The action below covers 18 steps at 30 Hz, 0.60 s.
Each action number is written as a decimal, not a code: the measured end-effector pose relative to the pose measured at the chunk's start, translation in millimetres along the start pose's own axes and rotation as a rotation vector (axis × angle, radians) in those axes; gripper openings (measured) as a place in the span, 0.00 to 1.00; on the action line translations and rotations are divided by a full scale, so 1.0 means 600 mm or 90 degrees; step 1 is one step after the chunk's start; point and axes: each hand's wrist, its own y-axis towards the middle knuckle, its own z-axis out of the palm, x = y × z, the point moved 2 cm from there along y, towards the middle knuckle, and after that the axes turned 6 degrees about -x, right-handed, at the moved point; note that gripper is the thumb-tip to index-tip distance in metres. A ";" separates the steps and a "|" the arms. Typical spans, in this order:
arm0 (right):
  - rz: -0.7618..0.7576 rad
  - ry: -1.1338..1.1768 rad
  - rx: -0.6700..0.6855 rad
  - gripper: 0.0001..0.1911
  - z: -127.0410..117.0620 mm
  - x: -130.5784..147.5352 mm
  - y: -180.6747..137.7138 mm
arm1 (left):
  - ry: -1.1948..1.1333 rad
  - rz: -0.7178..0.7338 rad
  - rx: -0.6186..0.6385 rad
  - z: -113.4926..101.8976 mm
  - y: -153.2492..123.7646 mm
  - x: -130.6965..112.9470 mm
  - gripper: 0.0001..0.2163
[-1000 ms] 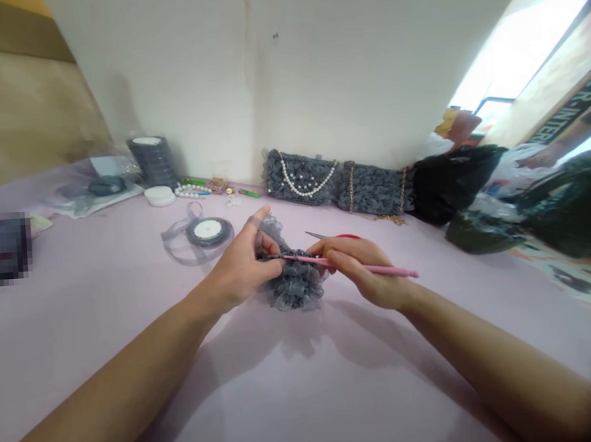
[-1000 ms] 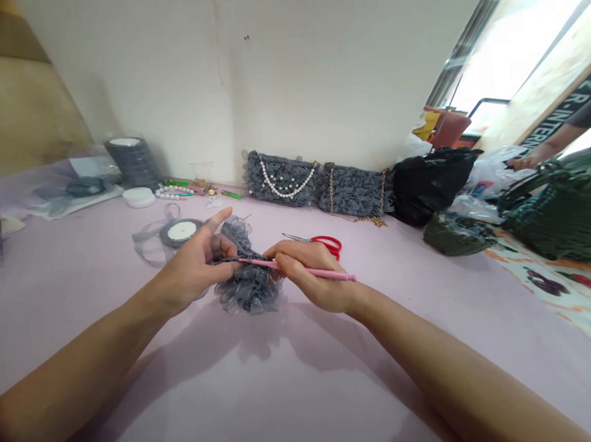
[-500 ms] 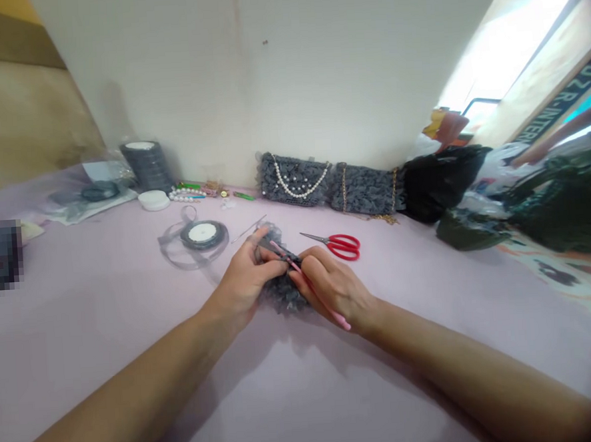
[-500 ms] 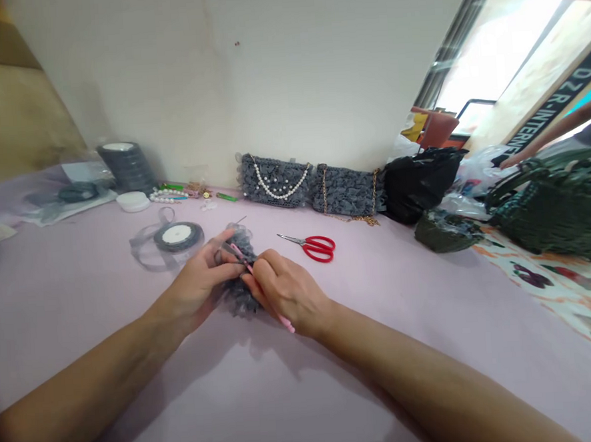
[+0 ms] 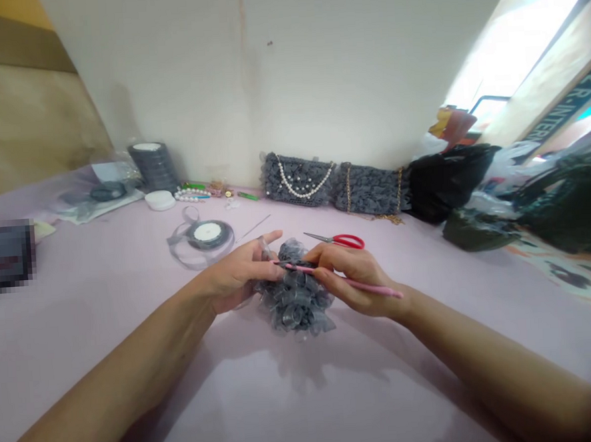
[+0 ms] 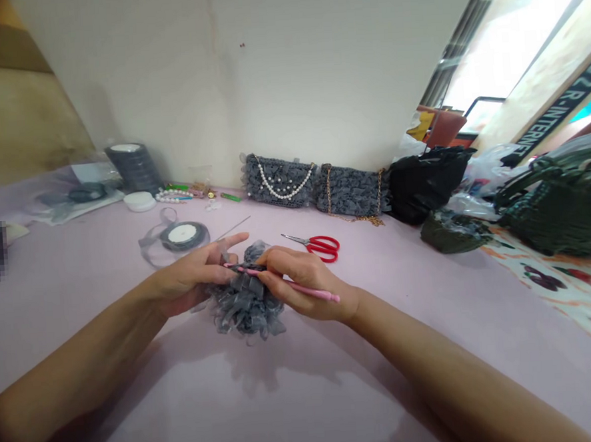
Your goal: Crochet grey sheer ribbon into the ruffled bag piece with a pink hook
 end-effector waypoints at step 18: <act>0.049 -0.072 0.079 0.12 -0.001 0.014 0.006 | 0.141 0.112 -0.047 -0.025 0.008 -0.011 0.35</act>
